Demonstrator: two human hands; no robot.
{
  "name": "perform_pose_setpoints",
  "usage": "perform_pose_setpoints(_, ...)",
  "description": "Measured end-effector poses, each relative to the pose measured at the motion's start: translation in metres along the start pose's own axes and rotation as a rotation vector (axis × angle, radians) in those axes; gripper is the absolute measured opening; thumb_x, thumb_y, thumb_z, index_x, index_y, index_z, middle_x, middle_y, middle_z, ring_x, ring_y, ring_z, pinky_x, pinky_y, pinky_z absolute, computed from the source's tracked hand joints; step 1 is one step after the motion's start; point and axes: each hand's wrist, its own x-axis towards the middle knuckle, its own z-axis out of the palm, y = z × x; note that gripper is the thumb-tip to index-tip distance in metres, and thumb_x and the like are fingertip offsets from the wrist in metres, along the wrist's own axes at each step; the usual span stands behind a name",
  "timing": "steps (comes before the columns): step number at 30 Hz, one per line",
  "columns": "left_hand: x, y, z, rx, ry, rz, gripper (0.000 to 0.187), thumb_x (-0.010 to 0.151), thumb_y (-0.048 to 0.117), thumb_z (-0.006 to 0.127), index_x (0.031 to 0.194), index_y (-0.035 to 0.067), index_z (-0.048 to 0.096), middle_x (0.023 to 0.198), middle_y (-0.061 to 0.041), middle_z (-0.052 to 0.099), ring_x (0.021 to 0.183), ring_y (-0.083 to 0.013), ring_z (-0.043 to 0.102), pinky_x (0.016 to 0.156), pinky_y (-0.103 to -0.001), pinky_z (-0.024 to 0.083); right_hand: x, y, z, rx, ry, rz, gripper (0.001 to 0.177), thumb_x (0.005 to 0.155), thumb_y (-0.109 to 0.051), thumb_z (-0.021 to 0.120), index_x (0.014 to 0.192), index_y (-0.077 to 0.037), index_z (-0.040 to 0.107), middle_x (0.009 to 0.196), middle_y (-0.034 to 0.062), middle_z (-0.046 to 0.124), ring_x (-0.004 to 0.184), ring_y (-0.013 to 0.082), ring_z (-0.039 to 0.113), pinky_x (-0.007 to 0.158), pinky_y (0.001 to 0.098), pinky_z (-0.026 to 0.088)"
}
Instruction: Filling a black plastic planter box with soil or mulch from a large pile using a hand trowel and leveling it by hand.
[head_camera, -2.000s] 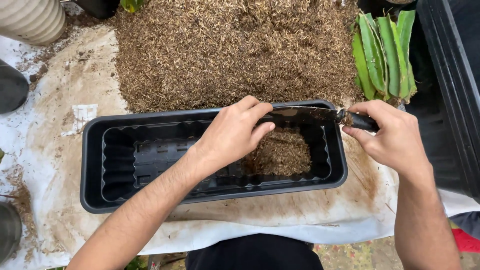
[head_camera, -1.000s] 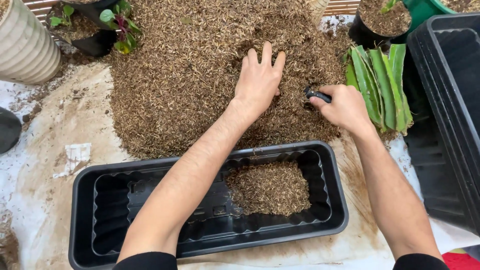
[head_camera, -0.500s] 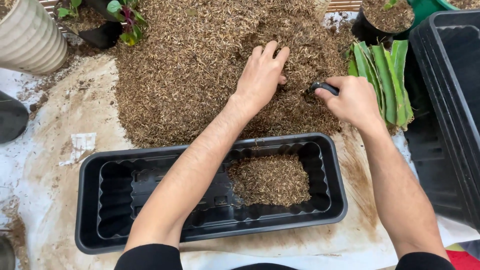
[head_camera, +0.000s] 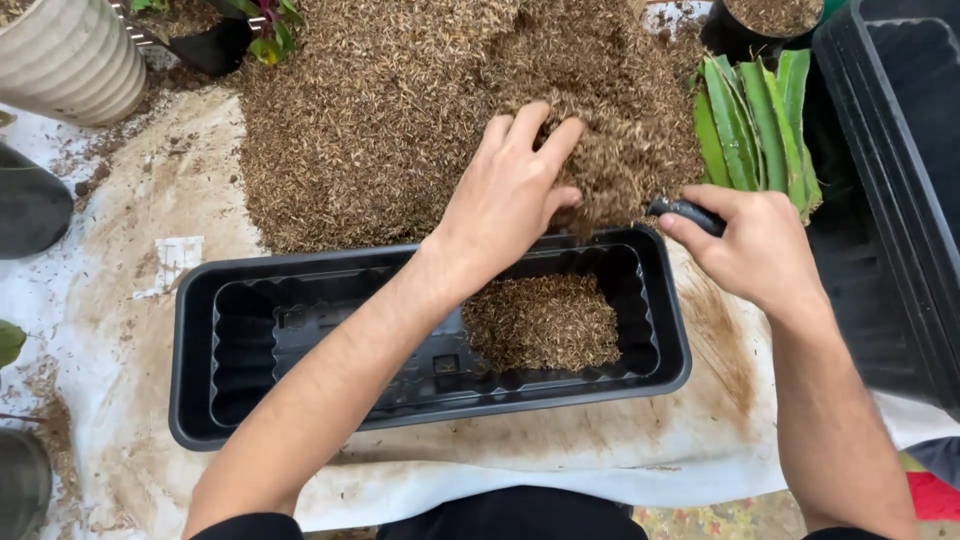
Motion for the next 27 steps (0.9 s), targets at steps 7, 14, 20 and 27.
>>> perform_pose_setpoints(7,-0.065,0.008,-0.014,-0.239,-0.168,-0.061,0.050,0.077,0.023,0.072,0.117,0.004,0.049,0.115,-0.021,0.045,0.099,-0.0378,0.050,0.083,-0.048,0.044,-0.048,0.017,0.031,0.106,0.014,-0.099,0.038,0.076,-0.028,0.069,0.105,-0.004,0.066,0.109,0.0135,0.064,0.105,0.0256,0.060,0.089,0.0352,0.043)
perform_pose_setpoints(14,-0.080,0.000,-0.015,-0.269,-0.270,-0.072,0.036,0.082,0.019,0.065,0.113,0.003,0.056,0.107,-0.015,0.055,0.083,-0.0342,0.060,0.072,-0.045,0.049,-0.055,0.021,0.029,0.119,0.109,-0.224,0.037,0.073,-0.019,0.075,0.104,-0.003,0.064,0.103,0.0106,0.066,0.095,0.0240,0.062,0.083,0.0343,0.045)
perform_pose_setpoints(20,-0.065,-0.002,-0.016,-0.160,-0.267,-0.094,0.024,0.087,0.025,0.056,0.105,0.010,0.061,0.095,-0.007,0.061,0.071,-0.0282,0.062,0.056,-0.045,0.050,-0.048,0.025,0.016,0.163,0.154,-0.176,0.035,0.074,-0.014,0.076,0.105,-0.002,0.064,0.099,0.0085,0.066,0.089,0.0194,0.061,0.081,0.0301,0.045)
perform_pose_setpoints(27,-0.021,-0.018,0.001,0.000,-0.091,-0.090,0.020,0.088,0.023,0.056,0.100,0.008,0.061,0.078,-0.008,0.058,0.069,-0.0270,0.059,0.050,-0.044,0.052,-0.019,0.050,0.000,-0.174,0.008,0.240,0.040,0.087,-0.037,0.059,0.115,-0.009,0.063,0.082,0.0164,0.067,0.081,0.0364,0.061,0.069,0.0464,0.045)
